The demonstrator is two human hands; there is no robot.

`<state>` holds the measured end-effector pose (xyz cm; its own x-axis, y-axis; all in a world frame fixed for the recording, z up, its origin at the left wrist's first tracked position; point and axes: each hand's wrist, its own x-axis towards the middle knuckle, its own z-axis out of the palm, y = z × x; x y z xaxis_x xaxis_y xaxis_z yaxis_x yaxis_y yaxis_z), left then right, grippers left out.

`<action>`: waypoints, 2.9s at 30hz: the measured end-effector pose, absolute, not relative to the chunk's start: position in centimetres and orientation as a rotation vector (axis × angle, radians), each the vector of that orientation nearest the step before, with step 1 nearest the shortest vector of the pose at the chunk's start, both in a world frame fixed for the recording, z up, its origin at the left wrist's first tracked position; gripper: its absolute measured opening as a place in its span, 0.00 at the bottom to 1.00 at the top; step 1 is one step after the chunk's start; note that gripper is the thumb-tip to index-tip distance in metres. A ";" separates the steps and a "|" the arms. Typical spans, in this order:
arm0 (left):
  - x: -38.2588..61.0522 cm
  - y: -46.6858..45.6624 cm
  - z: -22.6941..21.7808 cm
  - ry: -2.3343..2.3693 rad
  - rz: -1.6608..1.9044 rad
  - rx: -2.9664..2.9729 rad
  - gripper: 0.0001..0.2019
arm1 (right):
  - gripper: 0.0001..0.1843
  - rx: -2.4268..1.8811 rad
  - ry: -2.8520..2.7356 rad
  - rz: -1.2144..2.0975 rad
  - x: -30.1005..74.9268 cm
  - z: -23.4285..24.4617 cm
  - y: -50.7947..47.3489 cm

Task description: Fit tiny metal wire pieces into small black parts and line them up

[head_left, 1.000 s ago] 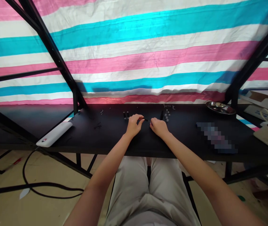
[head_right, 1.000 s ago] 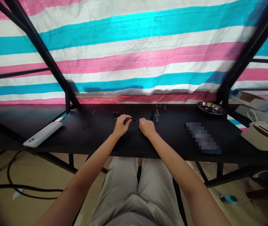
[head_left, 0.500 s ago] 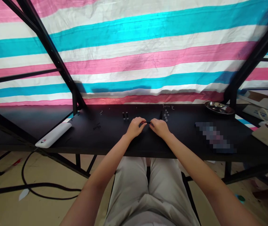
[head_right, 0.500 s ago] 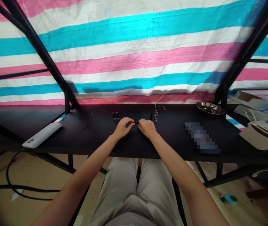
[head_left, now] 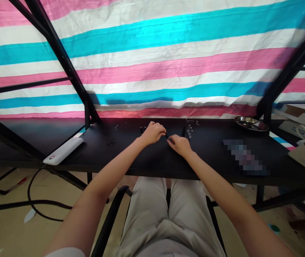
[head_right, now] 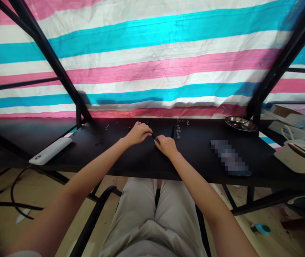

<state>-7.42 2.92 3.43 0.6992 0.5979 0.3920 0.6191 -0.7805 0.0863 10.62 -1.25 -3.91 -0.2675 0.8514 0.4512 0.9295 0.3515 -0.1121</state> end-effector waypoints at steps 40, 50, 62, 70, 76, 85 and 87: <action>-10.5 9.1 6.1 -1.508 -0.094 -2.635 0.02 | 0.17 -1.532 -2.208 -0.191 10.3 -3.6 -1.5; -10.6 9.3 5.9 -1.508 -0.071 -2.621 0.05 | 0.16 -1.529 -2.187 -0.178 10.5 -3.6 -1.4; -10.8 9.3 6.1 -1.475 -0.033 -2.583 0.13 | 0.17 -1.304 -1.972 -0.245 10.9 -3.8 -1.4; -8.1 6.2 7.1 -1.297 -0.176 -2.636 0.18 | 0.11 -1.232 -1.562 -0.365 12.8 -2.4 -1.9; -2.9 2.6 4.1 -1.095 -0.376 -2.764 0.22 | 0.15 -1.734 -1.267 -0.206 16.1 -1.9 -1.6; 1.5 2.0 -2.1 -1.096 -0.411 -2.722 0.27 | 0.21 -2.177 -1.433 0.120 16.5 -2.4 -1.3; 1.8 2.2 -2.4 -1.092 -0.414 -2.707 0.26 | 0.22 -2.207 -1.481 0.149 16.4 -2.6 -1.3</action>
